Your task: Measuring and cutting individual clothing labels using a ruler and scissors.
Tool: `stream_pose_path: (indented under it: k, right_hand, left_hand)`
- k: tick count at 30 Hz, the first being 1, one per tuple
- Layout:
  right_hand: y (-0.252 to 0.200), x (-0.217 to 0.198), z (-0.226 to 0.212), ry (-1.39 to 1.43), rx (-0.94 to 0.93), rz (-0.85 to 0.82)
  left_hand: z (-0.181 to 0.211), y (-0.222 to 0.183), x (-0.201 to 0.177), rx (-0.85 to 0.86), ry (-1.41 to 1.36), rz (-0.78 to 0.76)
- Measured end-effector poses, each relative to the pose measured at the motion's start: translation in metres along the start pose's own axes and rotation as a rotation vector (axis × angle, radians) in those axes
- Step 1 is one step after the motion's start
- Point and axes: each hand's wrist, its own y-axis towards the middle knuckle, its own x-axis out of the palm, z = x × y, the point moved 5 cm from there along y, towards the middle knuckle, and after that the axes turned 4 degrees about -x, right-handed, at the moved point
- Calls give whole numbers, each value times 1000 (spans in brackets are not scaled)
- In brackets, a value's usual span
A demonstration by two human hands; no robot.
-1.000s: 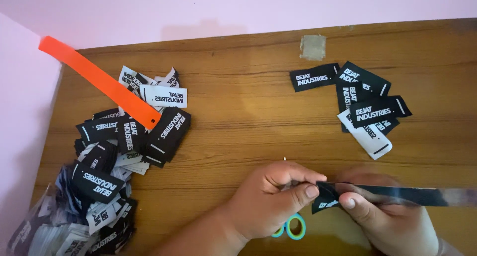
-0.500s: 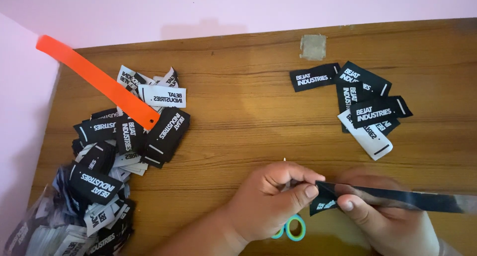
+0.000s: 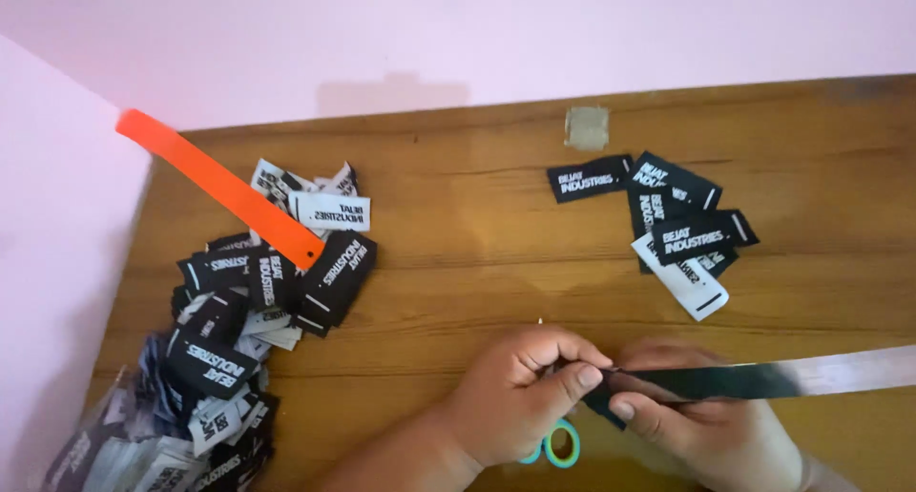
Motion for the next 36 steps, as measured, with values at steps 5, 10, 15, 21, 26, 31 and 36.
stream_pose_path:
  k: [5,10,15,21,26,31,36]
  right_hand:
    - [-37,11,38,869,300,467]
    - [-33,5,34,824,330,628]
    - [-35,6,40,938,320,646]
    - [-37,-2,37,342,424,564]
    - [-18,10,23,985,352,404]
    - [-25,6,28,650,341,400]
    - [-47,10,53,747,699,639]
  left_hand:
    - [-38,1,-3,-136,-523,209]
    - [-33,5,-10,-118,-1033,219]
    - [-29,1,1,-208,-1098,79]
    - [-29,0,1,-203,-896,173]
    - [-24,0,-2,-113,-867,149]
    - [-18,0,-1,-133,-814,159]
    - [-32,0,-1,-190,-758,218]
